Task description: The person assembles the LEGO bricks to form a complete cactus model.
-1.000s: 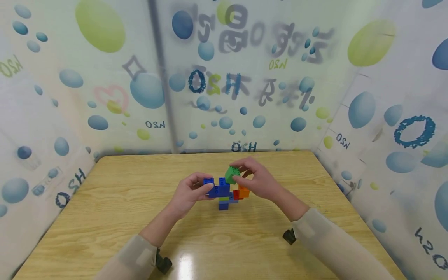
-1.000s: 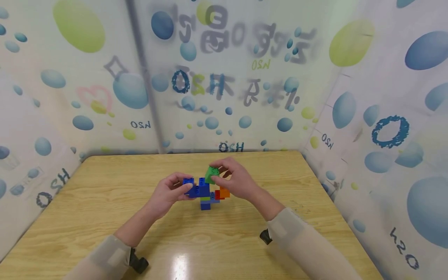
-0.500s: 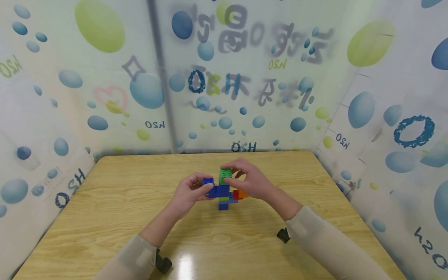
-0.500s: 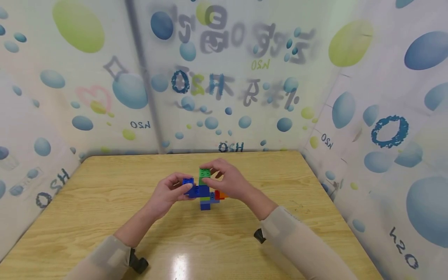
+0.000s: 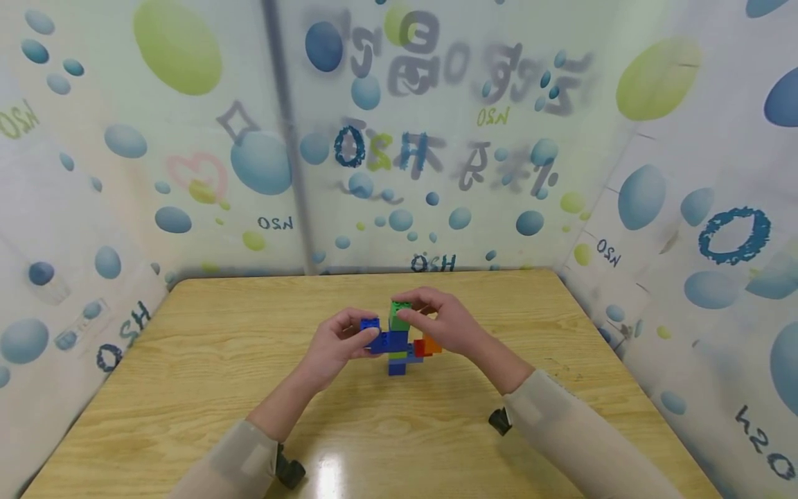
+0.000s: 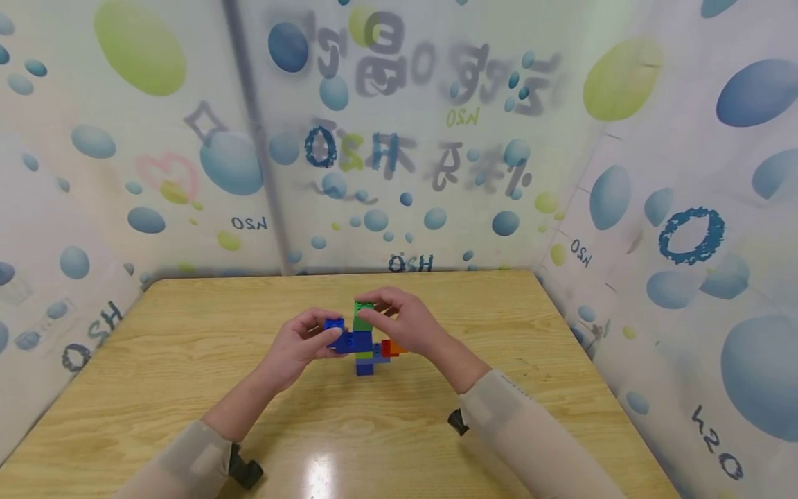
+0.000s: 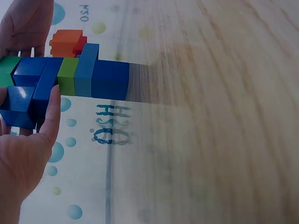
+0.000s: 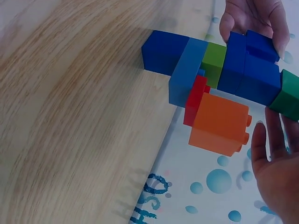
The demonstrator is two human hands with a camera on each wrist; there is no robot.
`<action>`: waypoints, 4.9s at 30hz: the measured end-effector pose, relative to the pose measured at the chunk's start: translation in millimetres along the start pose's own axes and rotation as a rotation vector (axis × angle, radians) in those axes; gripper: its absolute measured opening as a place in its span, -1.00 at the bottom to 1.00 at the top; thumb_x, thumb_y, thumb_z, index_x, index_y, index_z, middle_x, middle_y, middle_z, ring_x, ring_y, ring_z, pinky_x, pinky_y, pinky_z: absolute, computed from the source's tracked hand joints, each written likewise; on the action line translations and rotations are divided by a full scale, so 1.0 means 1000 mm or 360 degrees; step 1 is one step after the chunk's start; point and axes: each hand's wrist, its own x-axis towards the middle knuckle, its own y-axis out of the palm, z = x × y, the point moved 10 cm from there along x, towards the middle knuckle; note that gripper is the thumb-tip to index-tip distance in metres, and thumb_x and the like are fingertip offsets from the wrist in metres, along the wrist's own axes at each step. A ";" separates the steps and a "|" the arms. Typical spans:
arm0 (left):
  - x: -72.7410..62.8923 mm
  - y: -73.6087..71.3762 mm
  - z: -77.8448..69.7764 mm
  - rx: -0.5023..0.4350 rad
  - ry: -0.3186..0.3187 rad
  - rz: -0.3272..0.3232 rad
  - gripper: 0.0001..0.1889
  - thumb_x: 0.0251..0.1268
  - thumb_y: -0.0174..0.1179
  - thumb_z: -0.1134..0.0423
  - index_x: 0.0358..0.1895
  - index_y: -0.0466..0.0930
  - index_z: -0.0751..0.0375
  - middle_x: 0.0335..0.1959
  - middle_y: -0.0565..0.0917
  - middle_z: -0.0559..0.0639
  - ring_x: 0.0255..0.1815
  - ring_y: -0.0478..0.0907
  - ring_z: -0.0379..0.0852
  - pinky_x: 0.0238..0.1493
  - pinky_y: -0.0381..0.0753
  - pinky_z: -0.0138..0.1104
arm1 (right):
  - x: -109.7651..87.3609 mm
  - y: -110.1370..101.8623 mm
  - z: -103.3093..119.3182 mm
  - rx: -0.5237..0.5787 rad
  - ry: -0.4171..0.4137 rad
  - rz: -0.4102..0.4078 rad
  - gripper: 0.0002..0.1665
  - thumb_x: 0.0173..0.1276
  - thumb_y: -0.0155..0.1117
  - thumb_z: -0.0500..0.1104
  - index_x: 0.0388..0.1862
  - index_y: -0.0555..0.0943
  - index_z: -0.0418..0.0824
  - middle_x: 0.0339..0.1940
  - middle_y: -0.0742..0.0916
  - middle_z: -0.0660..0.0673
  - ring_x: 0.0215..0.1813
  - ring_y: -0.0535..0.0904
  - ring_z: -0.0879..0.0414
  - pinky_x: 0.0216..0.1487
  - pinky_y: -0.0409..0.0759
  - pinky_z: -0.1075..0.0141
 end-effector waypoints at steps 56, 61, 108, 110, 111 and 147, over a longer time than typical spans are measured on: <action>0.002 -0.001 0.000 0.0066 -0.0014 -0.0011 -0.59 0.64 0.31 0.26 0.39 0.57 0.35 0.03 0.61 0.11 0.10 0.73 0.00 0.04 0.90 -0.14 | 0.004 0.006 0.001 -0.0024 0.0088 0.0048 -0.62 0.67 0.33 0.01 0.35 0.70 -0.03 0.24 0.78 -0.04 0.18 0.71 0.03 0.31 0.72 0.02; 0.002 -0.001 0.000 0.0076 -0.0019 -0.0009 -0.58 0.63 0.32 0.25 0.39 0.56 0.36 0.04 0.60 0.13 0.11 0.74 0.02 0.04 0.90 -0.14 | 0.004 0.006 0.001 -0.0003 0.0079 0.0041 -0.63 0.68 0.33 -0.01 0.35 0.69 -0.05 0.26 0.77 -0.06 0.19 0.71 0.01 0.35 0.71 -0.09; -0.011 0.001 -0.010 0.0199 0.0124 0.0048 -0.52 0.59 0.27 0.48 0.45 0.40 0.23 0.48 0.45 0.28 0.48 0.48 0.26 0.15 0.87 -0.17 | -0.054 -0.014 -0.069 0.0189 0.0387 -0.0003 -0.52 0.68 0.34 0.03 0.43 0.50 -0.06 0.49 0.58 -0.24 0.46 0.63 -0.25 0.41 0.73 -0.10; -0.012 0.001 -0.011 0.0203 0.0134 0.0057 -0.53 0.58 0.25 0.52 0.42 0.40 0.24 0.49 0.43 0.27 0.49 0.47 0.28 0.17 0.86 -0.18 | -0.057 -0.010 -0.073 0.0276 0.0405 0.0048 -0.50 0.66 0.37 -0.03 0.43 0.46 -0.10 0.51 0.53 -0.28 0.47 0.62 -0.31 0.39 0.75 -0.08; -0.012 0.001 -0.010 0.0207 0.0133 0.0059 -0.54 0.58 0.25 0.52 0.41 0.40 0.23 0.50 0.42 0.25 0.50 0.46 0.28 0.18 0.86 -0.18 | -0.059 -0.008 -0.074 0.0320 0.0403 0.0076 -0.49 0.66 0.38 -0.07 0.43 0.44 -0.11 0.50 0.51 -0.28 0.46 0.63 -0.32 0.39 0.75 -0.09; 0.001 0.001 -0.003 0.0394 0.0135 -0.0016 -0.19 0.47 0.34 0.56 0.69 0.31 -0.02 0.55 0.34 0.24 0.48 0.51 0.27 0.21 0.77 -0.37 | -0.053 0.004 -0.088 0.0553 0.0445 0.0070 -0.23 0.55 0.36 -0.44 0.61 0.30 -0.11 0.44 0.48 -0.40 0.15 0.75 -0.07 0.19 0.81 0.32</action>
